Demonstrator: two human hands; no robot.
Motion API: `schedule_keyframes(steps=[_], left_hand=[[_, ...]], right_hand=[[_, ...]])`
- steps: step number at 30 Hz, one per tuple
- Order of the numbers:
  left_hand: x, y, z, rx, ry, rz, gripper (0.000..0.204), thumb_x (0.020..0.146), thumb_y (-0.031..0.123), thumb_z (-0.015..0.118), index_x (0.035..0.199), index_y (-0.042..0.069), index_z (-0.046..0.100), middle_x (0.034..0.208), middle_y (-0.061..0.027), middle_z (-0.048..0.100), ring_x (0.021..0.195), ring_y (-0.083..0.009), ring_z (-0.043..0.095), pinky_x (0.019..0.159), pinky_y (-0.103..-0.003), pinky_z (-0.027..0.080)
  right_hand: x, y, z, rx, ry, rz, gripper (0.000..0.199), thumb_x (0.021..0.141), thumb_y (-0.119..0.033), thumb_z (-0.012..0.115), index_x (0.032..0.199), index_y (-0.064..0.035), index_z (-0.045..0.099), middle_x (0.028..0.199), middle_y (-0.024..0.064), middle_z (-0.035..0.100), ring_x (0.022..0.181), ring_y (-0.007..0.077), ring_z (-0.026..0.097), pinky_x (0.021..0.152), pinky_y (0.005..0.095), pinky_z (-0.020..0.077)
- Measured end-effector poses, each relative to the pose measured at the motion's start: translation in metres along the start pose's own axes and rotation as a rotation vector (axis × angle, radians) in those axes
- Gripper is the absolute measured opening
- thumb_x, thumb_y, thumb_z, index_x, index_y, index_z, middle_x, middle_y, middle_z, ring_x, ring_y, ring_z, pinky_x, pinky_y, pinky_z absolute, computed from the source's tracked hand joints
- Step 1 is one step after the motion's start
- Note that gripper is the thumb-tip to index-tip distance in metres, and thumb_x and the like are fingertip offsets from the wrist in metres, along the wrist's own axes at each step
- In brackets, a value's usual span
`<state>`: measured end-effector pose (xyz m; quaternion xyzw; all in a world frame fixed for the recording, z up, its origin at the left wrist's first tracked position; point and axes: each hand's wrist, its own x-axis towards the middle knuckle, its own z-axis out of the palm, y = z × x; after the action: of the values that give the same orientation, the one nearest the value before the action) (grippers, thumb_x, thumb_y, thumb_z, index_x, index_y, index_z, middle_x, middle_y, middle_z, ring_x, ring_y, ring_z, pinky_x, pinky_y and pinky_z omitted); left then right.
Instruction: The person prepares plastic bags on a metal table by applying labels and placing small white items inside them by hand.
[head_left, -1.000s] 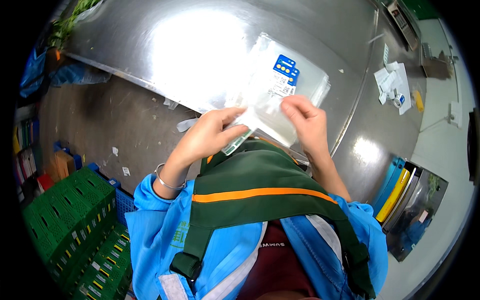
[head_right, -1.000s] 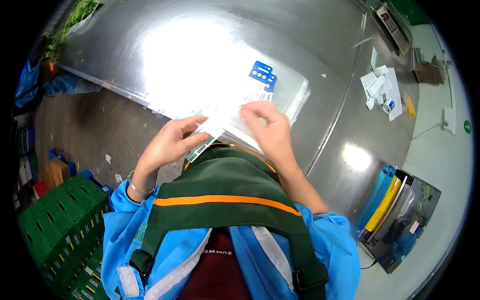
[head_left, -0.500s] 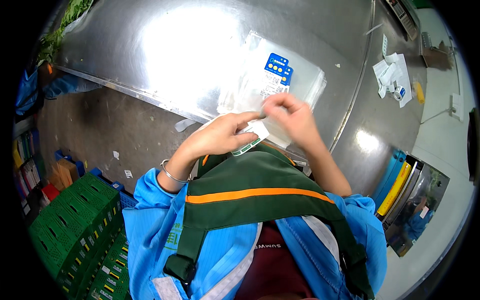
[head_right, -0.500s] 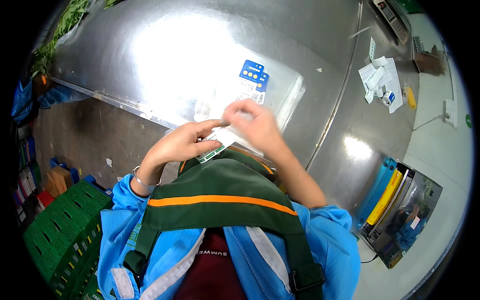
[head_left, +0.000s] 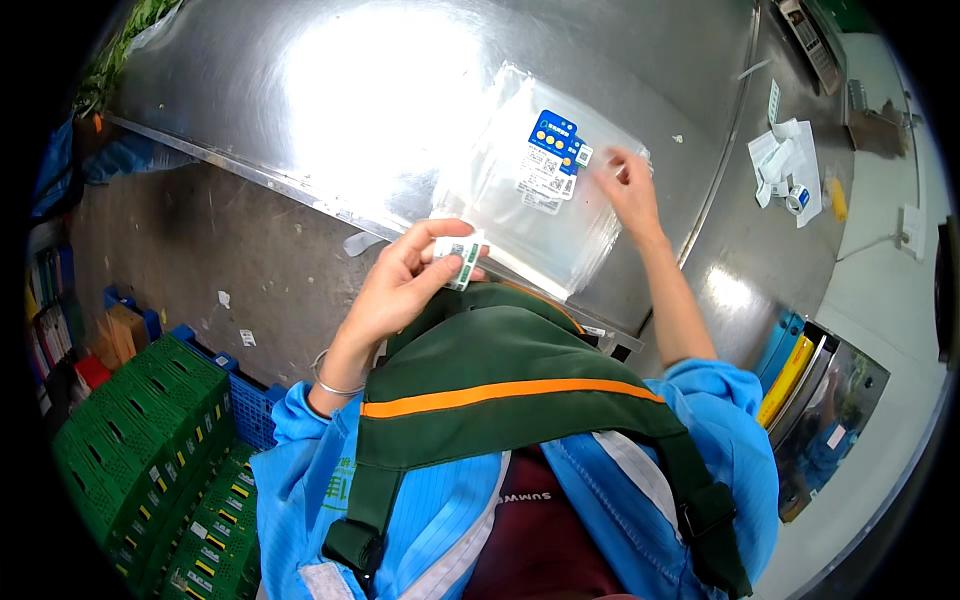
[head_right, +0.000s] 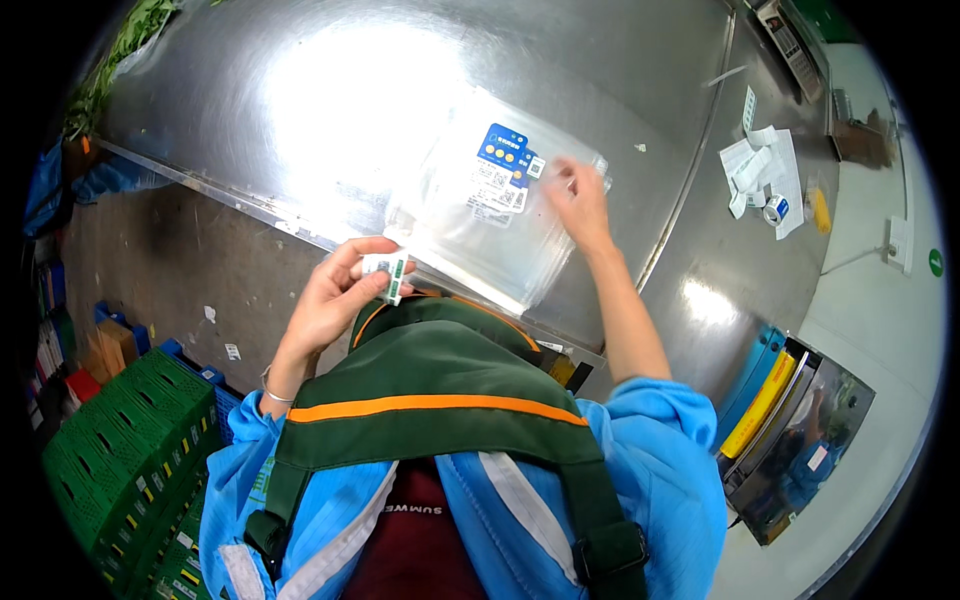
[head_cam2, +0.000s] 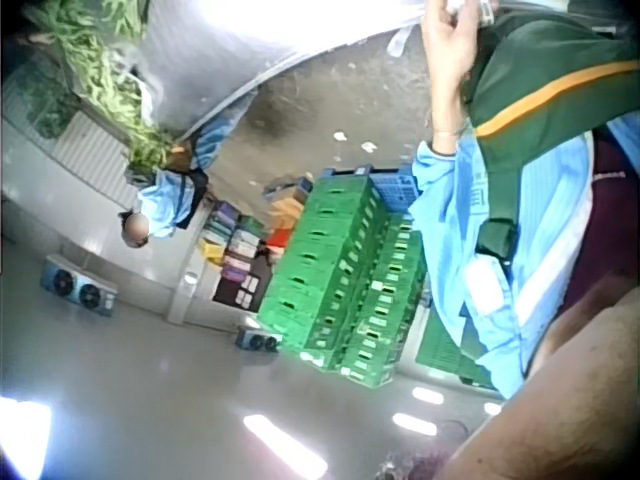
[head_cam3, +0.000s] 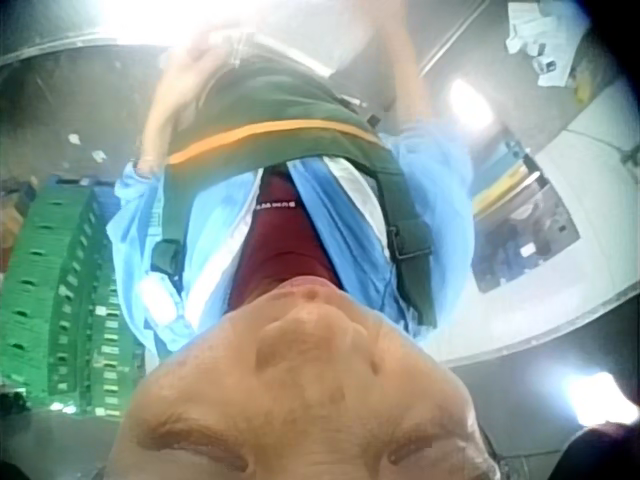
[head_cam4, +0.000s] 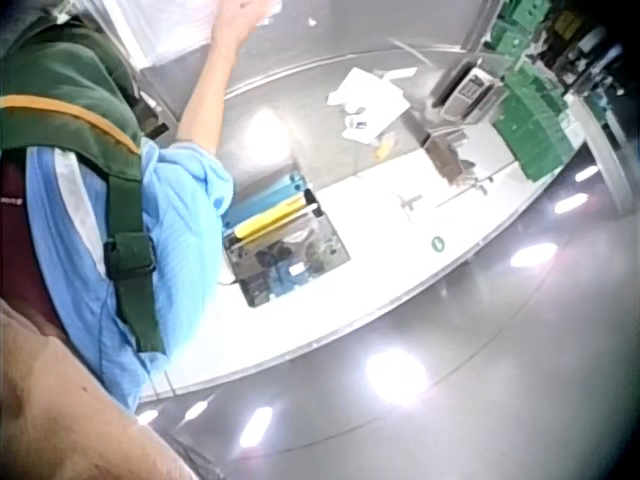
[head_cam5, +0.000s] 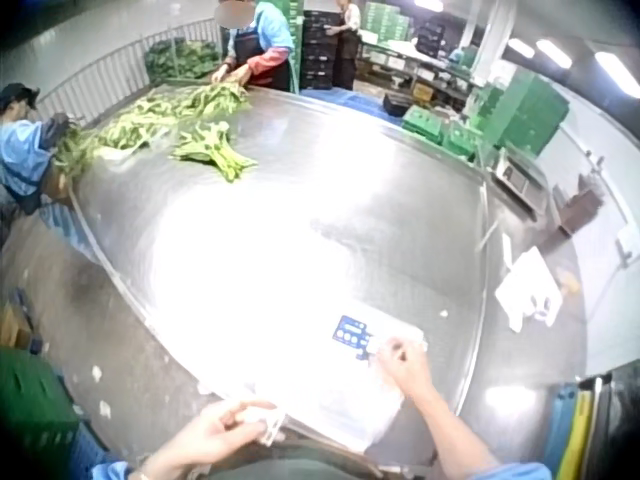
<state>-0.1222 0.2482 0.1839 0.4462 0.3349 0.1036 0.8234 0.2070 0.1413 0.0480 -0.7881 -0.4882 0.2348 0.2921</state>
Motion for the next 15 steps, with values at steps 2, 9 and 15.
schedule_keyframes(steps=[2,9,15], left_hand=[[0.0,0.007,0.001,-0.009,0.027,-0.002,0.03,0.091,0.004,0.052,0.119,-0.002,0.046,0.107,-0.0145,0.062,0.097,-0.0188,0.062,0.085,-0.029,0.05],[0.012,-0.006,0.014,0.082,-0.02,-0.01,0.023,0.091,0.008,0.053,0.112,-0.003,0.053,0.099,-0.0103,0.063,0.09,-0.0135,0.061,0.078,-0.027,0.052],[0.025,-0.016,0.018,0.283,0.048,-0.023,0.021,0.092,0.014,0.054,0.105,-0.003,0.058,0.088,-0.0051,0.063,0.073,-0.0096,0.06,0.067,-0.024,0.051]], right_hand=[[-0.022,0.006,-0.001,-0.167,-0.236,-0.149,0.04,0.07,-0.028,0.073,0.108,-0.0173,0.063,0.1,0.0053,0.056,0.088,0.0239,0.053,0.082,0.036,0.0387],[-0.003,0.006,-0.009,0.08,-0.421,0.043,0.016,0.083,-0.026,0.061,0.09,-0.0148,0.07,0.075,-0.0006,0.06,0.073,0.0149,0.053,0.073,0.0319,0.0387],[0.066,0.011,-0.076,1.029,0.824,0.493,0.024,0.085,-0.012,0.06,0.107,-0.0036,0.055,0.078,0.0022,0.053,0.06,0.0088,0.047,0.052,0.0245,0.0406]])
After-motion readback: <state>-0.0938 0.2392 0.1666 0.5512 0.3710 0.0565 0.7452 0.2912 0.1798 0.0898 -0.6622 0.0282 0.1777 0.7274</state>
